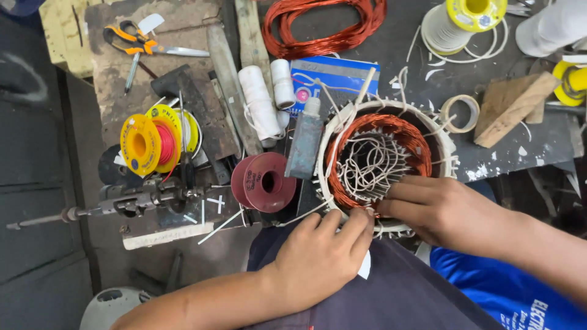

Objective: Cutting paper insulation and inserting it into motor stator slots

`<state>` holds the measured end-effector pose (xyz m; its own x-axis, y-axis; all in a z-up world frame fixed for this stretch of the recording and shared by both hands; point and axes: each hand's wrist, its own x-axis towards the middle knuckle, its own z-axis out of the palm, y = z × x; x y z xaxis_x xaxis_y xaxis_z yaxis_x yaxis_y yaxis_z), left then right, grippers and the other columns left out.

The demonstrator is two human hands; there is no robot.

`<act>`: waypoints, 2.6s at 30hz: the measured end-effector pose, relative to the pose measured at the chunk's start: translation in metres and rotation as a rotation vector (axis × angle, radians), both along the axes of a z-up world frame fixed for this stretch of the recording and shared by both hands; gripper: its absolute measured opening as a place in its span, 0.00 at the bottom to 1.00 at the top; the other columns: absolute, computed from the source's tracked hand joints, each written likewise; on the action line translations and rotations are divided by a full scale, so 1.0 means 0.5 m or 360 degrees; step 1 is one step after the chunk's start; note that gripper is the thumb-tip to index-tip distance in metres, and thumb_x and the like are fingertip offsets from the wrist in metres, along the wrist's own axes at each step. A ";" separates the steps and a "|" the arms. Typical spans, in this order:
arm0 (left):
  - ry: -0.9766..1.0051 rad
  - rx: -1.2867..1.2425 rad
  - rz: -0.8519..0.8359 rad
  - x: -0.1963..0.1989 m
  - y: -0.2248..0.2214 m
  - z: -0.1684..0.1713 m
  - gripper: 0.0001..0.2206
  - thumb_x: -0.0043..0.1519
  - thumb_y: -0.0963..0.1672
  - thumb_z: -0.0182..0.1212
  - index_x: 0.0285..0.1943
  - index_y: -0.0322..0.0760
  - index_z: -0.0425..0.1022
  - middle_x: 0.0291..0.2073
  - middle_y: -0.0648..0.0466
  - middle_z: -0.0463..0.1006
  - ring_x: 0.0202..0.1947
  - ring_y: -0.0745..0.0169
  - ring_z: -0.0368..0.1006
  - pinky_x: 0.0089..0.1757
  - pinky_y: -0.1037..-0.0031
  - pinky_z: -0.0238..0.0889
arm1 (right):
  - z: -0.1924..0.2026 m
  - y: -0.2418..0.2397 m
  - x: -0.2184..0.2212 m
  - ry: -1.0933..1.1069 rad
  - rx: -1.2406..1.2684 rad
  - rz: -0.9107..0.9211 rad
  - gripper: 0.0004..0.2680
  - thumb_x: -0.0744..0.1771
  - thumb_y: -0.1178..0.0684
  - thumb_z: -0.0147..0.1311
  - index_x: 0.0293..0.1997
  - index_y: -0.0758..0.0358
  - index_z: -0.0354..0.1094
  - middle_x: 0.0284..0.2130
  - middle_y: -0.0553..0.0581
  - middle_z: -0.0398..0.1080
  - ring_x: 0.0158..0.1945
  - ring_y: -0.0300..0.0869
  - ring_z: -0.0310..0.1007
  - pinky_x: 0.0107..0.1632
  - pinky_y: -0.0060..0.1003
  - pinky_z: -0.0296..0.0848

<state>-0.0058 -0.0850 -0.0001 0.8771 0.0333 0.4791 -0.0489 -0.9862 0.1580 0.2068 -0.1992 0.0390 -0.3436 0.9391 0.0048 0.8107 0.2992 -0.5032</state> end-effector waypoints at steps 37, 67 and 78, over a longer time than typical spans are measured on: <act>-0.0025 -0.2623 -0.0206 0.053 0.204 0.062 0.07 0.65 0.39 0.52 0.46 0.31 0.76 0.39 0.46 0.85 0.38 0.58 0.88 0.43 0.77 0.86 | 0.032 -0.110 -0.014 0.0268 0.0005 -0.1650 0.07 0.68 0.58 0.43 0.32 0.63 0.66 0.34 0.58 0.70 0.39 0.42 0.75 0.45 0.31 0.75; 0.0173 -0.2580 -0.0262 0.109 0.146 0.066 0.10 0.64 0.46 0.57 0.50 0.39 0.74 0.34 0.57 0.78 0.21 0.70 0.73 0.24 0.81 0.66 | 0.111 0.035 -0.031 0.0738 -0.0074 -0.1585 0.17 0.56 0.64 0.63 0.48 0.76 0.70 0.29 0.63 0.79 0.30 0.40 0.83 0.37 0.28 0.87; 0.0203 -0.2570 -0.0458 0.132 0.145 0.082 0.11 0.64 0.45 0.56 0.53 0.39 0.72 0.49 0.56 0.79 0.53 0.64 0.77 0.53 0.74 0.70 | 0.182 0.027 -0.004 -0.0559 0.0170 -0.0279 0.14 0.67 0.52 0.38 0.52 0.67 0.69 0.49 0.64 0.73 0.49 0.55 0.73 0.50 0.49 0.70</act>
<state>0.0603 -0.0123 0.0409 0.9712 0.2348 0.0410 -0.0970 0.2321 0.9678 0.2048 -0.1855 0.1300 -0.1761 0.9842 0.0160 0.9712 0.1764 -0.1599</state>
